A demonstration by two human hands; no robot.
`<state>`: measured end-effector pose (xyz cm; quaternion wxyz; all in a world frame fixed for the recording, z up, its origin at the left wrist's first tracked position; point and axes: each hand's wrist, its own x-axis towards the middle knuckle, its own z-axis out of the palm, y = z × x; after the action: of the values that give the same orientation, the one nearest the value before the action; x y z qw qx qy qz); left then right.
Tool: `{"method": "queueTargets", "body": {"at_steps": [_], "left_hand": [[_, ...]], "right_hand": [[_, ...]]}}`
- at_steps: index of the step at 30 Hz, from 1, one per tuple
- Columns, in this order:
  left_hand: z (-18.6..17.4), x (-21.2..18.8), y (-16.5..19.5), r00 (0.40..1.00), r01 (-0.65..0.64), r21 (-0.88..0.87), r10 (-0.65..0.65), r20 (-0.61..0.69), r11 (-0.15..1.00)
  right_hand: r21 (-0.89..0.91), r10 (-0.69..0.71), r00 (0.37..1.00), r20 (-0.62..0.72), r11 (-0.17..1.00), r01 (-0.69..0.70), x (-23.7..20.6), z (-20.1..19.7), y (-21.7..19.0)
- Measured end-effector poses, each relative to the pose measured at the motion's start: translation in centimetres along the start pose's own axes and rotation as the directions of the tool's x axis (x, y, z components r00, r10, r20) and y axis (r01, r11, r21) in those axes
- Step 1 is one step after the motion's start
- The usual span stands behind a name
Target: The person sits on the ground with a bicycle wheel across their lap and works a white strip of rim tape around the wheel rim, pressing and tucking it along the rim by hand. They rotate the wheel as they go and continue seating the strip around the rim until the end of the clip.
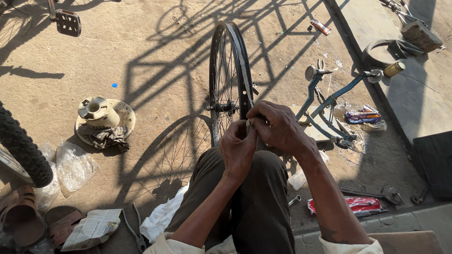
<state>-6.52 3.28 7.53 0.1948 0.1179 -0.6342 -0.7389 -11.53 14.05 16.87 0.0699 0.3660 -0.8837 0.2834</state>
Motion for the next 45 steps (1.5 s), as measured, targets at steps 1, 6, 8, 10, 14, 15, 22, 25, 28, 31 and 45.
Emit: {"method": "queueTargets", "body": {"at_steps": [1,6,8,10,14,15,22,25,28,31,45], "left_hand": [[0.0,0.0,0.0,0.999,0.039,-0.056,-0.039,-0.003,0.998],[-0.3,-0.2,-0.6,1.000,0.003,-0.020,-0.003,-0.009,1.000],[-0.4,-0.2,-0.8,0.998,-0.063,-0.021,0.063,0.000,0.998],[-0.6,0.0,-1.0,0.979,-0.205,0.018,0.205,0.022,0.979],[-0.7,0.8,-0.9,0.997,-0.035,0.011,0.035,0.068,0.999],[-0.8,1.0,-0.7,0.996,0.010,-0.017,-0.009,0.090,1.000],[-2.5,1.7,0.2,0.955,0.193,-0.262,-0.120,0.271,0.946],[-3.5,2.1,0.2,0.927,0.182,-0.196,-0.101,0.361,0.964],[-3.8,2.4,0.3,0.922,0.147,-0.155,-0.078,0.379,0.977],[-4.0,2.4,0.3,0.915,0.126,-0.133,-0.063,0.399,0.983],[-4.0,2.6,0.4,0.931,0.128,-0.086,-0.090,0.355,0.988]], "right_hand": [[0.008,0.023,1.000,0.010,1.000,-0.023,0.0,0.1,0.1],[0.059,0.103,0.994,0.045,0.993,-0.105,0.3,0.6,0.7],[0.075,0.175,0.981,0.083,0.981,-0.181,0.6,0.7,1.1],[0.096,0.172,0.980,0.101,0.979,-0.181,0.8,0.8,1.5],[0.188,0.195,0.979,0.062,0.961,-0.203,0.9,1.2,1.8],[0.198,0.202,0.978,0.045,0.958,-0.207,0.7,1.3,1.8],[0.252,0.084,0.970,-0.229,0.967,-0.024,-2.3,2.7,1.0],[0.187,0.114,0.934,-0.339,0.981,-0.052,-3.6,4.2,0.4],[0.257,0.194,0.893,-0.406,0.962,-0.092,-4.3,5.1,0.1],[0.424,0.359,0.850,-0.386,0.887,-0.182,-4.6,5.5,-0.4],[0.769,0.507,0.851,-0.134,0.595,-0.234,-3.6,4.3,0.3]]}}
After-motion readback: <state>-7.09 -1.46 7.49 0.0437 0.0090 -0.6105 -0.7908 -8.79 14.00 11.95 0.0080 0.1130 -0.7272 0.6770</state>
